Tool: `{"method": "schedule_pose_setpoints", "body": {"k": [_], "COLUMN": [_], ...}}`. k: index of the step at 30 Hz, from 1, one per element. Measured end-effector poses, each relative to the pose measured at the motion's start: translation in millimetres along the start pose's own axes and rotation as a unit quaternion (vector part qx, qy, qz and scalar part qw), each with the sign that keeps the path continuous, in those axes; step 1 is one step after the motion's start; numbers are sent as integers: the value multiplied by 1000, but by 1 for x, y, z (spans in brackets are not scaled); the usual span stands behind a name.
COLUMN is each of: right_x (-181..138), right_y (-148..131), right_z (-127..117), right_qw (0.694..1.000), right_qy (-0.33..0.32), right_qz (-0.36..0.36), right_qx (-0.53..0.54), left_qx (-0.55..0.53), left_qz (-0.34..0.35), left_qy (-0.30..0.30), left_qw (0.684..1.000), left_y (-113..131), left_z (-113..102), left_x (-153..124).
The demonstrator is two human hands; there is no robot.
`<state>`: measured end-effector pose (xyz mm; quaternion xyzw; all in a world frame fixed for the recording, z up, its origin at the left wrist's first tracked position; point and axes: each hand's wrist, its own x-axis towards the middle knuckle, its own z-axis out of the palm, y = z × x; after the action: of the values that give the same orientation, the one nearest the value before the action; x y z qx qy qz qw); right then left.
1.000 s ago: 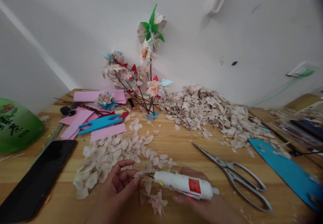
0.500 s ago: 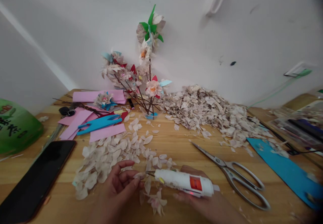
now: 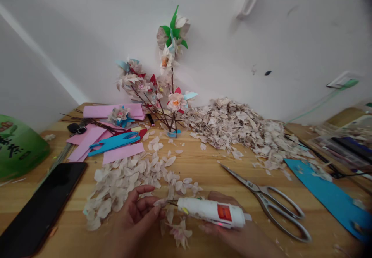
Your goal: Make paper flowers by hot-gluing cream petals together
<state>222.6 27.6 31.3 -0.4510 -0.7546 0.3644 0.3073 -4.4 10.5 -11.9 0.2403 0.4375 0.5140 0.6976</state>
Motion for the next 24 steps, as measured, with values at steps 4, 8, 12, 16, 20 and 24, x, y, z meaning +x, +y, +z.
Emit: {"method": "schedule_pose_setpoints", "body": {"k": [4,8,12,16,20,24], "right_x": [2,2,2,3,2,3], "right_y": [1,1,0,-2,-3,10], "right_z": [1,2,1,0,0,-4], "right_qw": [999,999,1000,1000,1000,997], "right_qy": [10,10,9,6,26,47], "right_qz": [-32,-19,-10,-8,10,62], "right_qx": [12,27,23,7,7,-7], "left_qx": [0,4,7,-8,-10,4], "left_qz": [-3,-3,-4,-4,-2,4], "left_qy": [1,9,14,1,3,9], "left_qw": [1000,1000,1000,1000,1000,1000], "left_y": [1,2,2,2,4,6], "left_z": [2,4,4,4,5,4], "left_x": [-1,-1,-1,-1,-2,-1]}}
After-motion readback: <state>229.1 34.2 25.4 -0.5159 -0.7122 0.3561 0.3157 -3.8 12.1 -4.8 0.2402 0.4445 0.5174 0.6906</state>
